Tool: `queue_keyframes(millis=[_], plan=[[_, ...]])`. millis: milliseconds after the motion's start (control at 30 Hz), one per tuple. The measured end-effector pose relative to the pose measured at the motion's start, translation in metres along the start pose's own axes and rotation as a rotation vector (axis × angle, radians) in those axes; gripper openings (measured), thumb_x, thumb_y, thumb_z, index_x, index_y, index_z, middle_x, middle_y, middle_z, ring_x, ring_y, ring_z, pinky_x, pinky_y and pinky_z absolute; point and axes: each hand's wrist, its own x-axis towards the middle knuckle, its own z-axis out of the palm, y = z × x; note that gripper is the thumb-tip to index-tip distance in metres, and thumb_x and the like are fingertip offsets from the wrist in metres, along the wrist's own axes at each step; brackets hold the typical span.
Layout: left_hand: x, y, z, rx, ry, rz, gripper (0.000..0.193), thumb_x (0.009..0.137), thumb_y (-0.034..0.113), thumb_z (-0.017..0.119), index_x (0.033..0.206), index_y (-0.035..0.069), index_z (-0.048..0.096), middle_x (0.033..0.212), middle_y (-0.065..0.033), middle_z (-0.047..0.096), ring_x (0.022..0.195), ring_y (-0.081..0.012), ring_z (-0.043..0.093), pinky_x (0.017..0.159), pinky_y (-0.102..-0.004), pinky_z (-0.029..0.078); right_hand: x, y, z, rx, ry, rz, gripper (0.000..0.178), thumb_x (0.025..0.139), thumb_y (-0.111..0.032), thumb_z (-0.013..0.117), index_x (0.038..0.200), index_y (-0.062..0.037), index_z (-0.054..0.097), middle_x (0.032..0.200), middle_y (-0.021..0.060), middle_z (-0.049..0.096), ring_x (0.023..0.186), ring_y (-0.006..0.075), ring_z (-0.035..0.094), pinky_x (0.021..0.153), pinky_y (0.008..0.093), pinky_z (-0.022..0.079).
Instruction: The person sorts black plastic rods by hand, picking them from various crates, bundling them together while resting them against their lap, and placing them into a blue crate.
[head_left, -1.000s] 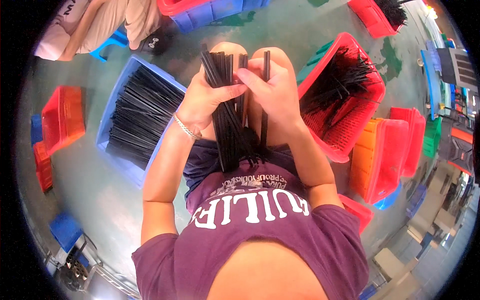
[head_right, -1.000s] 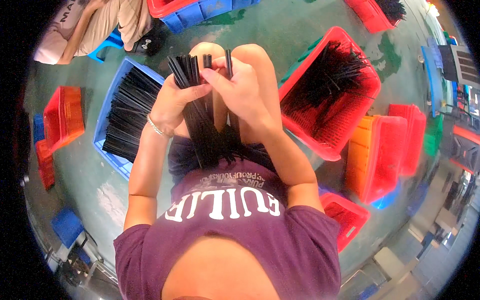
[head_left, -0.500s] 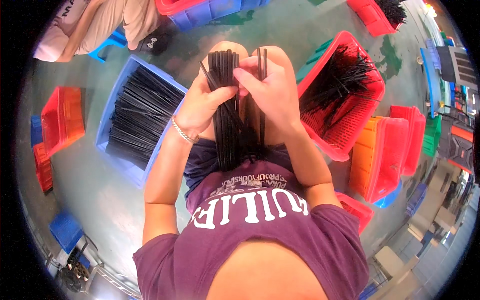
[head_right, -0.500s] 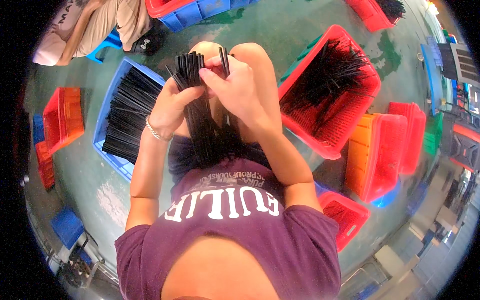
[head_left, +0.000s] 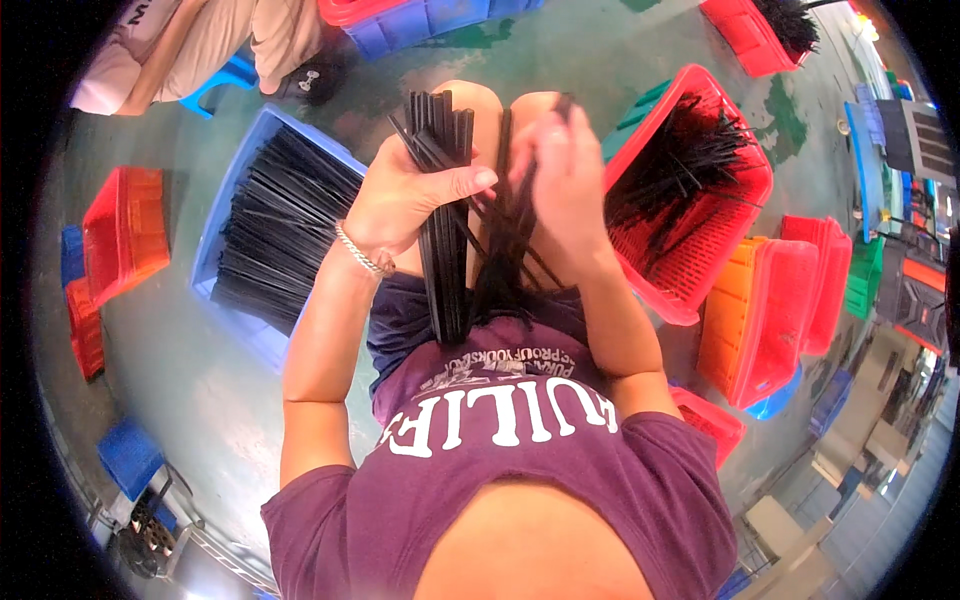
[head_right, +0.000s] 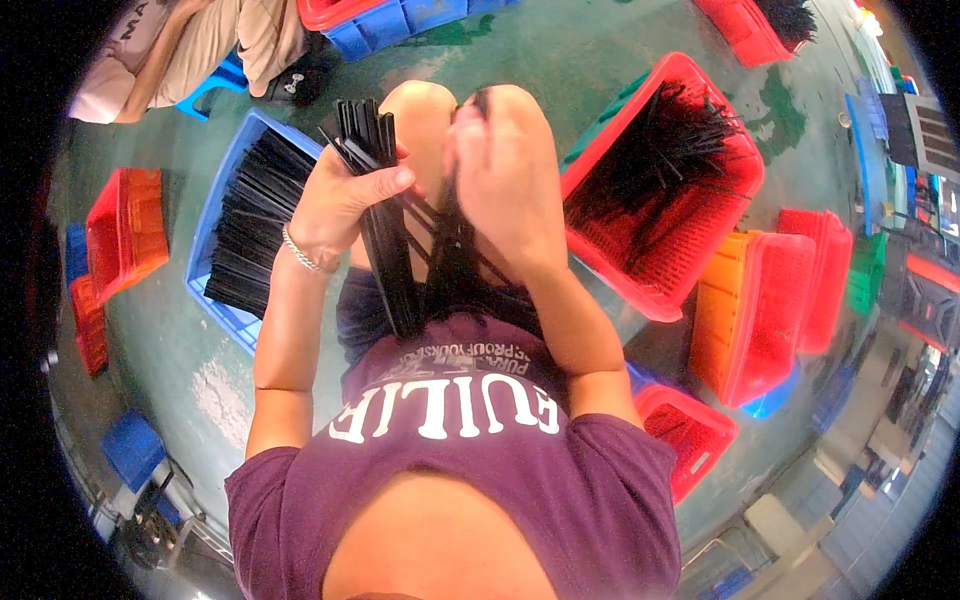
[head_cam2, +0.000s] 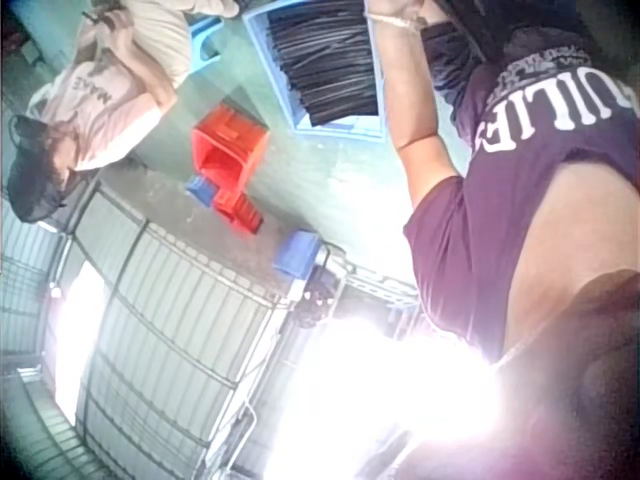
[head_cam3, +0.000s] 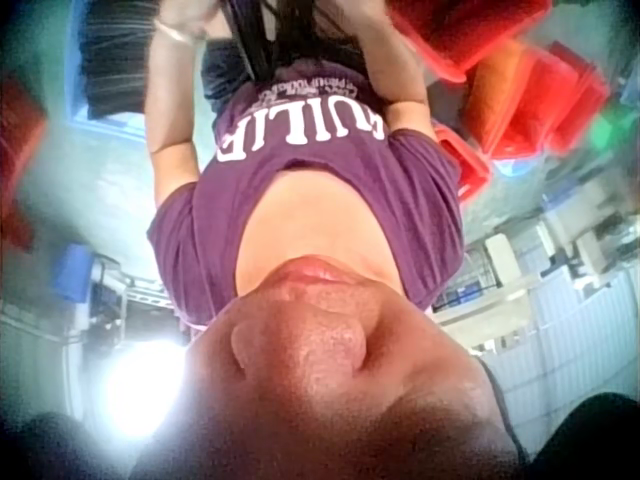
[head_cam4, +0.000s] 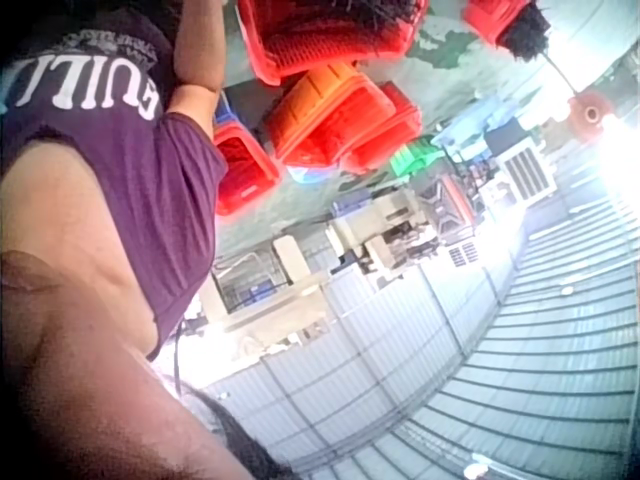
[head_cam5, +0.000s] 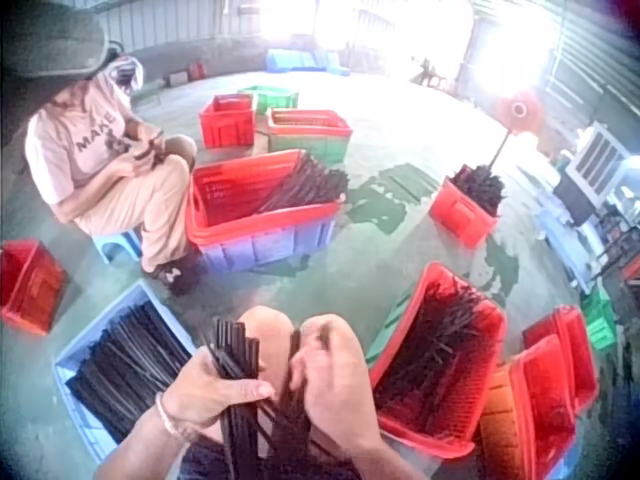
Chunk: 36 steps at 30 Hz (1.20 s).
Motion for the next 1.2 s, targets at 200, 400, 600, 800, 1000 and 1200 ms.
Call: queue_keyframes(millis=[200,400,600,800,1000,1200], plan=[[0.009,-0.007,0.0,0.037,0.035,0.019,0.036,0.071,0.004,0.076,0.095,0.002,0.05,0.082,-0.0055,0.056,0.067,-0.0172,0.06,0.063,-0.0294,0.052,-0.013,-0.019,-0.027,0.703,0.022,0.01,0.014,0.094,-0.014,0.043,0.088,-0.0014,0.046,0.056,0.0002,0.045,0.049,0.009,0.049,0.045,0.0202,0.039],[0.017,-0.012,0.009,0.035,0.034,0.13,0.045,0.069,0.007,0.078,0.105,0.006,0.05,0.086,-0.0001,0.052,0.076,-0.0108,0.054,0.068,-0.0252,0.049,-0.023,-0.009,-0.009,0.031,-0.268,0.039,0.025,0.076,-0.019,0.071,0.085,0.0012,0.059,0.07,0.0035,0.058,0.065,0.0092,0.054,0.062,0.0251,0.045],[0.02,-0.018,0.009,0.056,-0.005,0.202,0.042,0.072,0.015,0.077,0.104,0.007,0.052,0.087,0.0047,0.05,0.081,-0.0062,0.048,0.074,-0.0209,0.043,-0.019,0.018,-0.005,0.149,-0.292,0.001,0.022,0.078,-0.017,0.068,0.086,0.0027,0.061,0.071,0.0054,0.062,0.065,0.0094,0.057,0.06,0.0249,0.046],[0.021,-0.023,0.005,0.061,0.042,0.189,0.041,0.072,0.013,0.077,0.103,0.006,0.052,0.084,0.003,0.051,0.07,-0.0077,0.05,0.064,-0.0207,0.044,-0.013,0.024,-0.011,0.125,-0.183,0.066,0.029,0.074,-0.02,0.072,0.088,0.0025,0.061,0.069,0.0036,0.06,0.063,0.0093,0.055,0.057,0.0243,0.045],[0.032,-0.034,0.001,0.136,0.003,0.314,0.03,0.08,0.023,0.071,0.098,0.005,0.053,0.084,-0.0004,0.051,0.072,-0.0093,0.051,0.064,-0.0228,0.044,-0.025,0.012,-0.007,-0.041,-0.183,-0.015,0.036,0.07,-0.024,0.076,0.089,-0.0012,0.056,0.069,0.0039,0.06,0.062,0.0118,0.057,0.061,0.0266,0.047],[0.024,-0.033,0.004,0.084,-0.023,0.224,0.03,0.092,0.029,0.054,0.109,0.004,0.054,0.097,-0.003,0.057,0.091,-0.0103,0.053,0.084,-0.0274,0.045,-0.021,0.017,0.0,-0.07,-0.179,-0.081,0.024,0.073,-0.017,0.071,0.082,-0.0007,0.055,0.071,0.0068,0.062,0.066,0.012,0.06,0.064,0.0266,0.049]])
